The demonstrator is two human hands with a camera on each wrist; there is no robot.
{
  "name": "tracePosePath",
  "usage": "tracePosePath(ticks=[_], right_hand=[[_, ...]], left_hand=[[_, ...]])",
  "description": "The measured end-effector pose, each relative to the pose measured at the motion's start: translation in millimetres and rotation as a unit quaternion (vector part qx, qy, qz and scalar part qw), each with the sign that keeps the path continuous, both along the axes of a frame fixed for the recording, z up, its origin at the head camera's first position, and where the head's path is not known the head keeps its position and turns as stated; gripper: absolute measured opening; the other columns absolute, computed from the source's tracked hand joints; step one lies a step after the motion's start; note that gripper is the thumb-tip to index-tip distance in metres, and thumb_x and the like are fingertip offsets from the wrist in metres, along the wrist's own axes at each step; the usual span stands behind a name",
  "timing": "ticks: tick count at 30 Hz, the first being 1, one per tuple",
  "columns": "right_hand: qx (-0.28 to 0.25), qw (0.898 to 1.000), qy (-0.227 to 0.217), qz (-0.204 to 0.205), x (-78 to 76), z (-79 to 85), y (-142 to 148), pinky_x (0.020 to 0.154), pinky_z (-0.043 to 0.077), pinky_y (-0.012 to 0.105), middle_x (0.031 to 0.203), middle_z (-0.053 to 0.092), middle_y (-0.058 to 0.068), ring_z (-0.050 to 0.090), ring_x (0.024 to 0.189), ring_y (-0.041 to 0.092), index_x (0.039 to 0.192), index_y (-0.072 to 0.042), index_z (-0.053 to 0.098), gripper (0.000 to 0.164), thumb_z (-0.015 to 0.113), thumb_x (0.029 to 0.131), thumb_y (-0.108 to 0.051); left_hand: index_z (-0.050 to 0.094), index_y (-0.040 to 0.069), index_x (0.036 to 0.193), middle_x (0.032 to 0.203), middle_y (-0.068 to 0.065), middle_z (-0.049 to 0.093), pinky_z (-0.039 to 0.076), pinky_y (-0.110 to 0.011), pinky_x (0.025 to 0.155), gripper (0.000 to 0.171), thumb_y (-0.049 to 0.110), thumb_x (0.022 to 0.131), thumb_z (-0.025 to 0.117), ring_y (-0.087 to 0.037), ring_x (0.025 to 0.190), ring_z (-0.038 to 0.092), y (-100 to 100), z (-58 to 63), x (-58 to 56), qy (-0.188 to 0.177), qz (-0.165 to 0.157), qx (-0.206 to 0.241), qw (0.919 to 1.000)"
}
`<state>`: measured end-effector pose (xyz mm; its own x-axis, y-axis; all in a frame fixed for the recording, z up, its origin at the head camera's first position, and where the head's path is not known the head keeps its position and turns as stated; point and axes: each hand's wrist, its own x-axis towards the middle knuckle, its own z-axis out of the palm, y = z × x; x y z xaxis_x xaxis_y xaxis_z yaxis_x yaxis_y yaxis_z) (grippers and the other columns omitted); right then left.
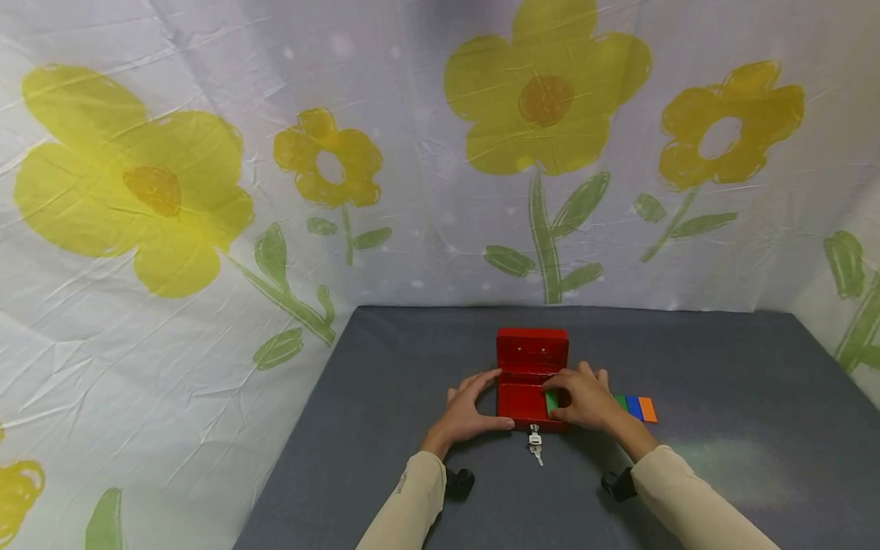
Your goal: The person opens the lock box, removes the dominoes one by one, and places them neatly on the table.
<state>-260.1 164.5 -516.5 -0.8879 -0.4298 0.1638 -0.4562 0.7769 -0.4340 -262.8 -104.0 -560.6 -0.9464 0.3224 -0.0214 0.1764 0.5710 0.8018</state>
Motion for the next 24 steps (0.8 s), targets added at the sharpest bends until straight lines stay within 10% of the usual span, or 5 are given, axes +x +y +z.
tracePosePath(ticks=[24], right_hand=[[-0.11, 0.994, -0.01, -0.004, 3.4, 0.7, 10.3, 0.074, 0.013, 0.041, 0.117, 0.072, 0.007, 0.035, 0.086, 0.018, 0.12, -0.012, 0.074, 0.044, 0.087, 0.079, -0.017]], left_hand=[[0.04, 0.049, 0.151, 0.157, 0.005, 0.045, 0.038, -0.052, 0.101, 0.091, 0.056, 0.073, 0.086, -0.027, 0.139, 0.031, -1.2, -3.0, -0.2, 0.001, -0.002, 0.001, 1.0]])
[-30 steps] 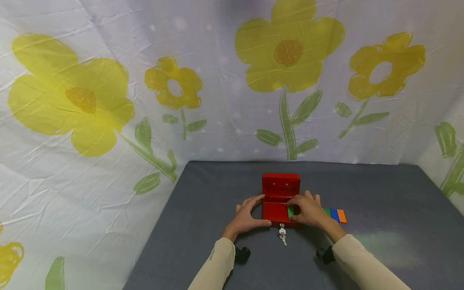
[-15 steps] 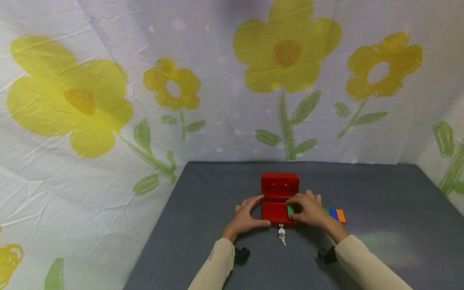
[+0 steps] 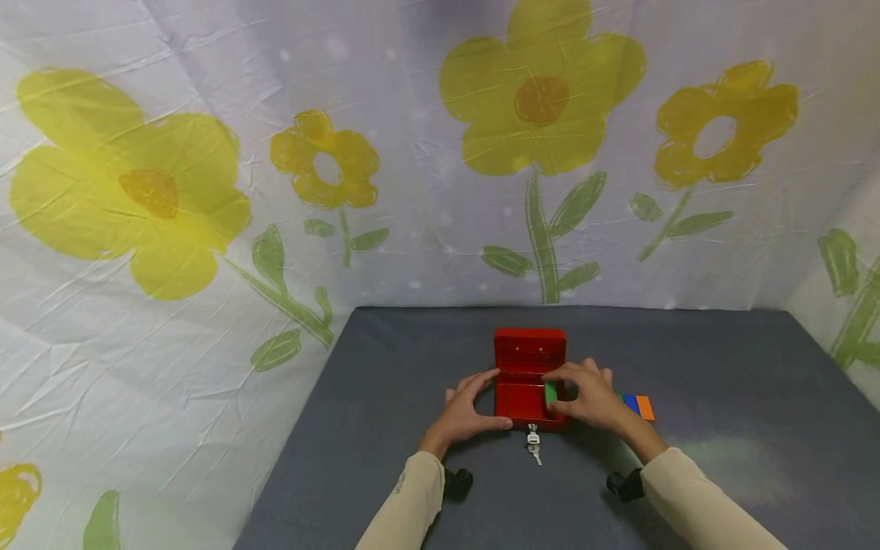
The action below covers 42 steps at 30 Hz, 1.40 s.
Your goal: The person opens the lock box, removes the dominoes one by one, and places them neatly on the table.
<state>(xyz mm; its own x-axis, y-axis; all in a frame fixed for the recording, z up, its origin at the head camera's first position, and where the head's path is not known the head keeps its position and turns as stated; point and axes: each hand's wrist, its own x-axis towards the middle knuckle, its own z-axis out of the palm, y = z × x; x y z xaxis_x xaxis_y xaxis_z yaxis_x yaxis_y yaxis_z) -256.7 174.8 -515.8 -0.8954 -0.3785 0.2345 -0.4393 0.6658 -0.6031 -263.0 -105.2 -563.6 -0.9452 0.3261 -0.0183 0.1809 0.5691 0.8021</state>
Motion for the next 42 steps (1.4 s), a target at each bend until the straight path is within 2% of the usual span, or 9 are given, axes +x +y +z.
tracePosePath(ticks=[8, 17, 22, 27, 33, 38, 42], right_hand=[[-0.026, 1.0, 0.007, 0.011, 2.1, -2.4, 8, 0.075, 0.013, 0.042, 0.111, 0.072, 0.005, 0.039, 0.088, 0.023, 0.121, -0.011, 0.074, 0.046, 0.088, 0.078, -0.017], [-0.05, 0.998, 0.02, 0.01, 6.7, -1.9, 17, 0.078, 0.014, 0.043, 0.116, 0.072, 0.006, 0.043, 0.095, 0.024, 0.121, -0.01, 0.073, 0.044, 0.087, 0.08, -0.017], [-0.046, 0.999, 0.02, 0.004, 7.2, -1.5, 21, 0.079, 0.015, 0.042, 0.118, 0.072, 0.007, 0.043, 0.096, 0.025, 0.122, -0.01, 0.073, 0.045, 0.087, 0.079, -0.016], [-0.049, 0.998, 0.044, 0.005, 9.9, -1.2, 30, 0.077, 0.015, 0.041, 0.116, 0.073, 0.007, 0.044, 0.094, 0.026, 0.121, -0.009, 0.073, 0.046, 0.088, 0.079, -0.016], [-0.044, 0.998, 0.049, -0.009, 16.5, -0.2, 42, 0.079, 0.017, 0.041, 0.116, 0.072, 0.007, 0.046, 0.099, 0.026, 0.12, -0.008, 0.073, 0.044, 0.087, 0.079, -0.016], [-0.037, 0.998, 0.054, -0.014, 20.1, -2.9, 54, 0.076, 0.013, 0.042, 0.115, 0.072, 0.008, 0.044, 0.093, 0.026, 0.12, -0.008, 0.072, 0.044, 0.087, 0.079, -0.013], [-0.044, 0.998, 0.053, -0.017, 22.6, -5.1, 66, 0.075, 0.011, 0.043, 0.118, 0.071, 0.01, 0.043, 0.094, 0.026, 0.122, -0.007, 0.072, 0.045, 0.086, 0.08, -0.012]], left_hand=[[0.041, 0.05, 0.151, 0.158, 0.005, 0.045, 0.038, -0.055, 0.105, 0.09, 0.057, 0.072, 0.086, -0.027, 0.14, 0.03, 1, 0.5, 0.4, -0.002, 0.002, 0.003, 1.0], [0.04, 0.05, 0.151, 0.157, 0.004, 0.046, 0.035, -0.058, 0.107, 0.091, 0.055, 0.073, 0.087, -0.028, 0.143, 0.028, 0, -0.1, -0.2, -0.002, 0.002, 0.004, 1.0], [0.041, 0.048, 0.152, 0.159, 0.004, 0.044, 0.034, -0.06, 0.109, 0.092, 0.054, 0.072, 0.088, -0.029, 0.145, 0.027, -1, -0.1, 0.2, -0.003, 0.001, 0.009, 1.0], [0.04, 0.048, 0.152, 0.16, 0.004, 0.042, 0.033, -0.061, 0.111, 0.092, 0.055, 0.073, 0.087, -0.029, 0.147, 0.026, -1, -1.0, -0.1, -0.003, 0.0, 0.004, 1.0], [0.04, 0.049, 0.152, 0.16, 0.005, 0.042, 0.032, -0.061, 0.111, 0.092, 0.056, 0.073, 0.087, -0.028, 0.147, 0.026, -1, -2.0, -1.1, -0.006, -0.001, 0.005, 1.0], [0.04, 0.05, 0.151, 0.16, 0.005, 0.041, 0.033, -0.062, 0.111, 0.092, 0.056, 0.073, 0.086, -0.027, 0.146, 0.027, -1, -3.5, -1.8, -0.007, -0.001, 0.006, 1.0], [0.039, 0.05, 0.151, 0.16, 0.006, 0.041, 0.033, -0.061, 0.11, 0.092, 0.057, 0.073, 0.086, -0.027, 0.146, 0.027, -1, -5.3, -3.2, -0.007, -0.001, 0.003, 1.0]])
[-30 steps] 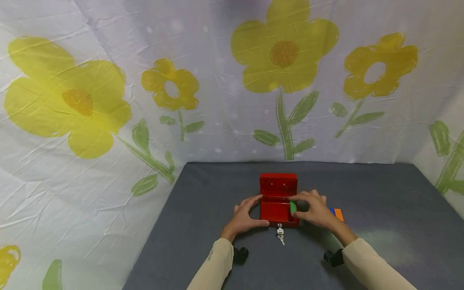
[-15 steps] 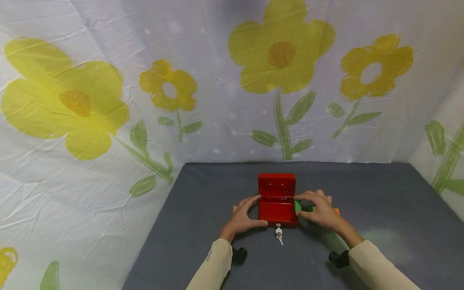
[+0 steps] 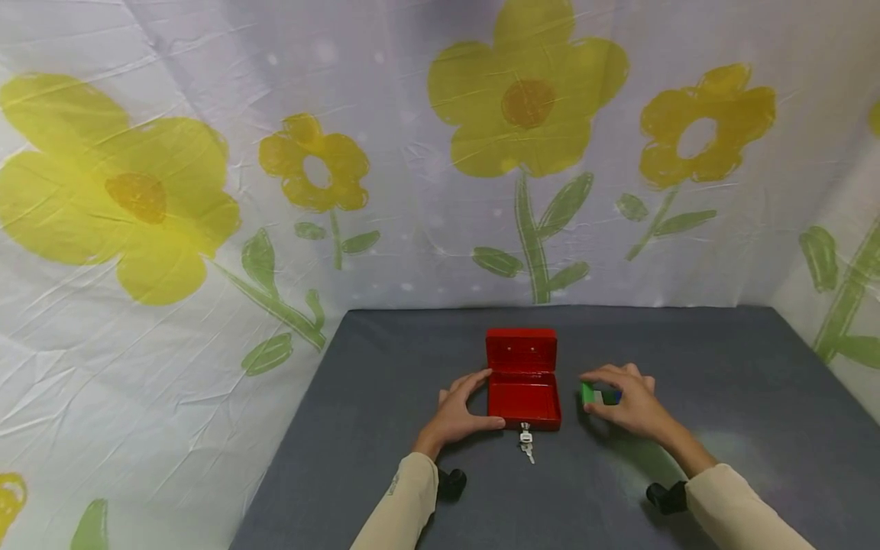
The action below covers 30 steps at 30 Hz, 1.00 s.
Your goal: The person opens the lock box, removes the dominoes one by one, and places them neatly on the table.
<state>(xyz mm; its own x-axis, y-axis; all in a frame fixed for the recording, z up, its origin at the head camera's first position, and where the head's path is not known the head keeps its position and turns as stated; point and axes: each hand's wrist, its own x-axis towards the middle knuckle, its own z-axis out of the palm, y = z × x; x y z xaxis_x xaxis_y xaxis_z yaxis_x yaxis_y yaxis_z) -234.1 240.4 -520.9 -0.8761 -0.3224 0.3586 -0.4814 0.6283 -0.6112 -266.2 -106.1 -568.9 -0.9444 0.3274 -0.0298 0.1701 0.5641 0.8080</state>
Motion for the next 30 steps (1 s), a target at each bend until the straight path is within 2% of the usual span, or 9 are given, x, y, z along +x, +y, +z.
tracePosePath(ticks=[13, 22, 30], right_hand=[[0.05, 0.996, 0.043, -0.052, 11.9, -9.5, 45, 0.075, 0.011, 0.043, 0.117, 0.068, 0.015, 0.04, 0.093, 0.02, 0.121, -0.006, 0.071, 0.047, 0.086, 0.077, -0.009], [0.086, 0.992, 0.019, -0.093, 15.5, -13.6, 67, 0.074, 0.013, 0.044, 0.12, 0.068, 0.017, 0.042, 0.094, 0.025, 0.121, -0.008, 0.071, 0.049, 0.088, 0.074, -0.01], [0.113, 0.988, 0.018, -0.1, 17.4, -16.5, 79, 0.072, 0.013, 0.043, 0.117, 0.068, 0.018, 0.045, 0.093, 0.027, 0.12, -0.007, 0.072, 0.048, 0.087, 0.074, -0.01]], left_hand=[[0.038, 0.052, 0.151, 0.159, 0.006, 0.042, 0.034, -0.059, 0.109, 0.092, 0.056, 0.073, 0.087, -0.026, 0.145, 0.027, 1, 3.0, 1.0, 0.002, -0.003, 0.004, 1.0], [0.04, 0.05, 0.151, 0.16, 0.006, 0.043, 0.032, -0.061, 0.111, 0.092, 0.056, 0.072, 0.087, -0.026, 0.146, 0.028, 0, 2.8, 2.6, 0.002, -0.003, 0.004, 1.0], [0.039, 0.051, 0.151, 0.16, 0.005, 0.041, 0.036, -0.057, 0.106, 0.092, 0.057, 0.072, 0.086, -0.026, 0.142, 0.029, 2, 3.5, 2.1, 0.005, 0.0, -0.003, 1.0]])
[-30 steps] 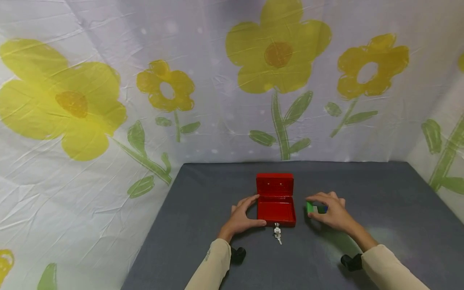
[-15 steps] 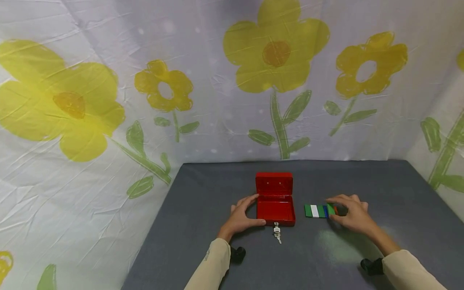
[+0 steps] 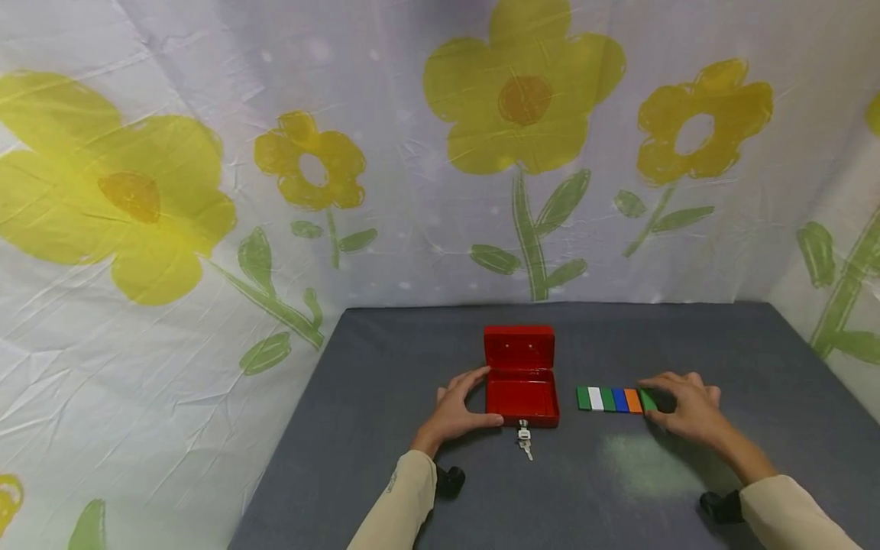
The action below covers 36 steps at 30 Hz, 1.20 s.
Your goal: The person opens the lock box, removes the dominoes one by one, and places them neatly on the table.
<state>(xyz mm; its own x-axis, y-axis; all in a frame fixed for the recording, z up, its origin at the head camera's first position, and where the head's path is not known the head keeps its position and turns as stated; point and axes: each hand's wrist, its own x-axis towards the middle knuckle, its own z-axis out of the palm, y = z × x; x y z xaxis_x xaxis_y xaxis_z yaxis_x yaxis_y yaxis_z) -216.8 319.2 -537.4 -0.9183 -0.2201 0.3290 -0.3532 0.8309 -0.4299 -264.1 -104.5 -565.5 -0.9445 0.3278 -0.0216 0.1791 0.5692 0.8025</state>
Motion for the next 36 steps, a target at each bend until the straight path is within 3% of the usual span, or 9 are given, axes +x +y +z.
tracePosePath(ticks=[10, 22, 29, 33, 36], right_hand=[[0.024, 0.998, -0.055, -0.004, -2.9, 2.3, 0, 0.073, 0.016, 0.046, 0.117, 0.068, 0.02, 0.045, 0.093, 0.03, 0.121, -0.005, 0.071, 0.047, 0.084, 0.076, -0.014], [0.024, 0.998, -0.059, -0.012, 0.7, 7.3, 3, 0.073, 0.016, 0.046, 0.123, 0.067, 0.023, 0.044, 0.096, 0.031, 0.124, -0.003, 0.069, 0.054, 0.086, 0.075, -0.018], [0.011, 0.997, -0.077, -0.013, 6.9, 7.4, -1, 0.073, 0.017, 0.045, 0.132, 0.061, 0.026, 0.045, 0.1, 0.034, 0.131, -0.004, 0.063, 0.059, 0.083, 0.078, -0.021], [-0.004, 0.997, -0.077, -0.006, 11.7, 6.9, -4, 0.073, 0.016, 0.045, 0.134, 0.058, 0.026, 0.043, 0.103, 0.034, 0.134, -0.003, 0.061, 0.059, 0.081, 0.08, -0.019], [-0.016, 0.997, -0.069, -0.004, 14.9, 6.8, -6, 0.073, 0.016, 0.045, 0.137, 0.055, 0.025, 0.042, 0.106, 0.036, 0.135, -0.002, 0.06, 0.059, 0.08, 0.082, -0.018]], left_hand=[[0.039, 0.052, 0.151, 0.16, 0.005, 0.041, 0.036, -0.056, 0.107, 0.092, 0.057, 0.072, 0.087, -0.026, 0.143, 0.028, 1, -0.3, 1.3, -0.003, -0.003, 0.001, 1.0], [0.038, 0.045, 0.154, 0.158, 0.006, 0.046, 0.031, -0.057, 0.11, 0.095, 0.056, 0.073, 0.087, -0.025, 0.146, 0.029, 1, -3.8, -3.2, 0.002, -0.02, 0.004, 0.9998], [0.043, 0.036, 0.153, 0.157, 0.006, 0.049, 0.014, -0.064, 0.12, 0.096, 0.05, 0.07, 0.09, -0.026, 0.148, 0.031, -2, -0.9, 0.0, -0.014, -0.015, 0.041, 0.999], [0.043, 0.034, 0.153, 0.157, 0.008, 0.049, 0.014, -0.065, 0.12, 0.094, 0.051, 0.073, 0.088, -0.025, 0.15, 0.031, -7, -2.8, 2.6, -0.024, -0.017, 0.06, 0.9978], [0.041, 0.027, 0.156, 0.157, 0.004, 0.049, 0.02, -0.063, 0.12, 0.087, 0.046, 0.082, 0.083, -0.025, 0.151, 0.035, -15, -3.7, 5.0, -0.026, -0.029, 0.104, 0.9938]])
